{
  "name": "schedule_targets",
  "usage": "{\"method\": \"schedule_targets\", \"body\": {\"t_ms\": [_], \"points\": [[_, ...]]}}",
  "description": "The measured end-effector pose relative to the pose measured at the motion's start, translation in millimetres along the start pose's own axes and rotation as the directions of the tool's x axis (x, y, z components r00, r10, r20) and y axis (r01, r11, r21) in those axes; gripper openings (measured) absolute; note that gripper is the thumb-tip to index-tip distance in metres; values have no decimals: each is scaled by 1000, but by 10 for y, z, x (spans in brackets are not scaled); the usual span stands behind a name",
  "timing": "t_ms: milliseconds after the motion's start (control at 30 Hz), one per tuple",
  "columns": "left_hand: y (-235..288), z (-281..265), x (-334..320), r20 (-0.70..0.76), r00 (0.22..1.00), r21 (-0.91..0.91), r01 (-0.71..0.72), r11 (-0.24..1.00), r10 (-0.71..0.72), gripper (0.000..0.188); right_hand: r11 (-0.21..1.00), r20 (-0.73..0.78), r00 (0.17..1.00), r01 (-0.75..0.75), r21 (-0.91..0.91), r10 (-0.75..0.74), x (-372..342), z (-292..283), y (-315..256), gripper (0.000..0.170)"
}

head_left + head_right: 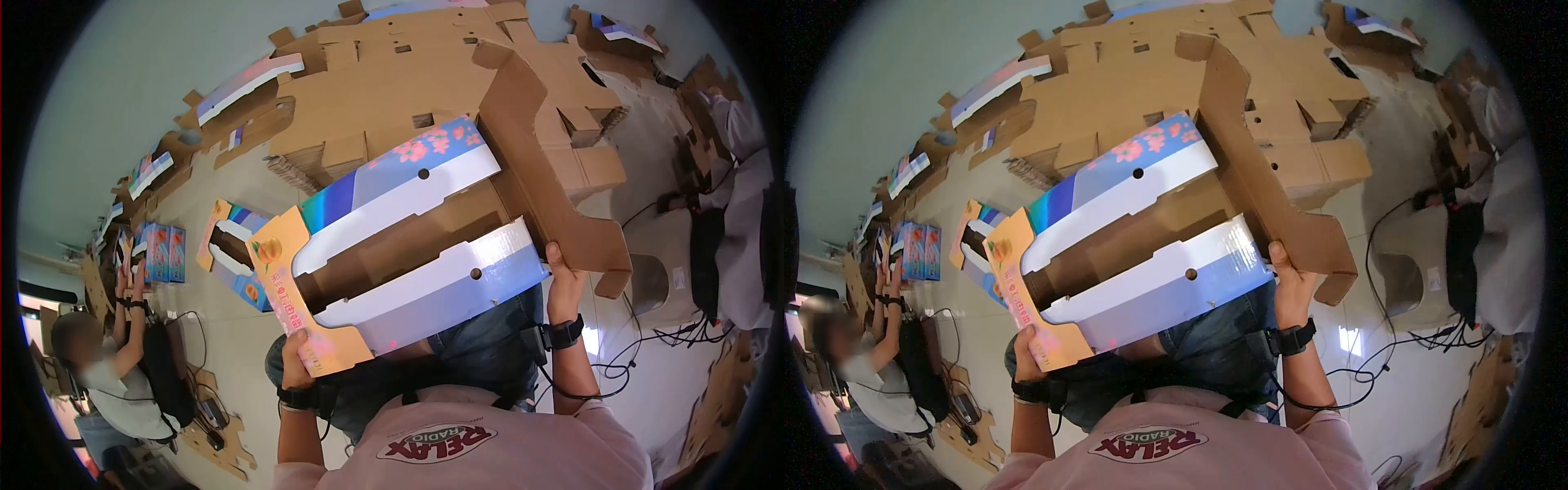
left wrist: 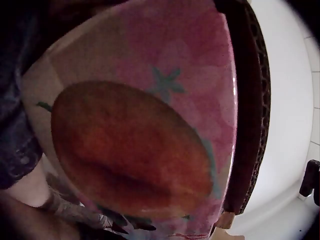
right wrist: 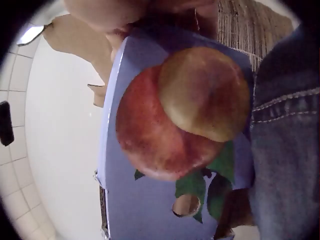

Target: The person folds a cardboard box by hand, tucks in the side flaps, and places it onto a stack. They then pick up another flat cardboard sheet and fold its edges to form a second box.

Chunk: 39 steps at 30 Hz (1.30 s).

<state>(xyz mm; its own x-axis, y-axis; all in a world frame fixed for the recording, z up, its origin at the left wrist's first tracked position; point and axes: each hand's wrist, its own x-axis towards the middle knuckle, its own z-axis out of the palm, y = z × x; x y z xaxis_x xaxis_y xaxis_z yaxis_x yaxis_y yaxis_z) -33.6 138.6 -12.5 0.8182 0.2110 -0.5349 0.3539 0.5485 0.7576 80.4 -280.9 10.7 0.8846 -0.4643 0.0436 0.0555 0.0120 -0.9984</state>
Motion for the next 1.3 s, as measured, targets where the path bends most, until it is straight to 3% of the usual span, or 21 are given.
{"method": "schedule_targets", "body": {"t_ms": [267,367,433,467,500,567,600,933,1033,1100,1133,1167,1233,1300], "points": [[-7,26,-9,-26,999,-6,-30,1000,30,39,993,-121,993,25,116,-11,117,11,81,36],[-6,1,-1,-15,1000,-11,-23,1000,22,39,997,-98,995,-3,74,11,206,-75,177,48],[-8,-8,-2,-30,998,20,-54,998,54,39,950,-149,971,-143,276,190,336,-123,201,42],[-5,-2,-11,-29,998,24,-52,998,53,39,909,-53,952,-270,317,301,479,-308,494,38],[15,14,-13,-25,998,32,-59,998,60,39,908,-57,952,-269,320,302,544,-400,675,38],[31,28,9,-19,997,45,-74,996,75,39,687,187,867,-484,542,463,641,-488,900,28],[21,23,9,-51,993,69,-99,993,103,39,653,214,843,-522,549,494,661,-501,925,30],[-5,-51,60,-99,985,105,-128,986,138,40,660,275,810,-583,474,518,715,-604,1127,29],[-21,-120,84,-78,993,76,-86,993,91,40,627,265,783,-613,480,563,680,-606,1073,43],[-37,-136,89,-90,991,80,-90,993,98,41,343,463,654,-731,590,598,635,-615,982,54],[-36,-125,87,-108,989,86,-93,992,103,41,392,584,643,-765,510,496,533,-724,751,61],[-37,-115,87,-107,989,84,-96,992,104,41,394,585,644,-765,509,493,450,-824,769,61],[-26,-87,69,-29,994,65,-99,993,101,41,582,510,719,-689,432,472,343,-1041,794,61],[-25,-133,75,-27,997,61,-72,996,74,41,616,565,716,-674,408,410,334,-1109,791,56]]}}
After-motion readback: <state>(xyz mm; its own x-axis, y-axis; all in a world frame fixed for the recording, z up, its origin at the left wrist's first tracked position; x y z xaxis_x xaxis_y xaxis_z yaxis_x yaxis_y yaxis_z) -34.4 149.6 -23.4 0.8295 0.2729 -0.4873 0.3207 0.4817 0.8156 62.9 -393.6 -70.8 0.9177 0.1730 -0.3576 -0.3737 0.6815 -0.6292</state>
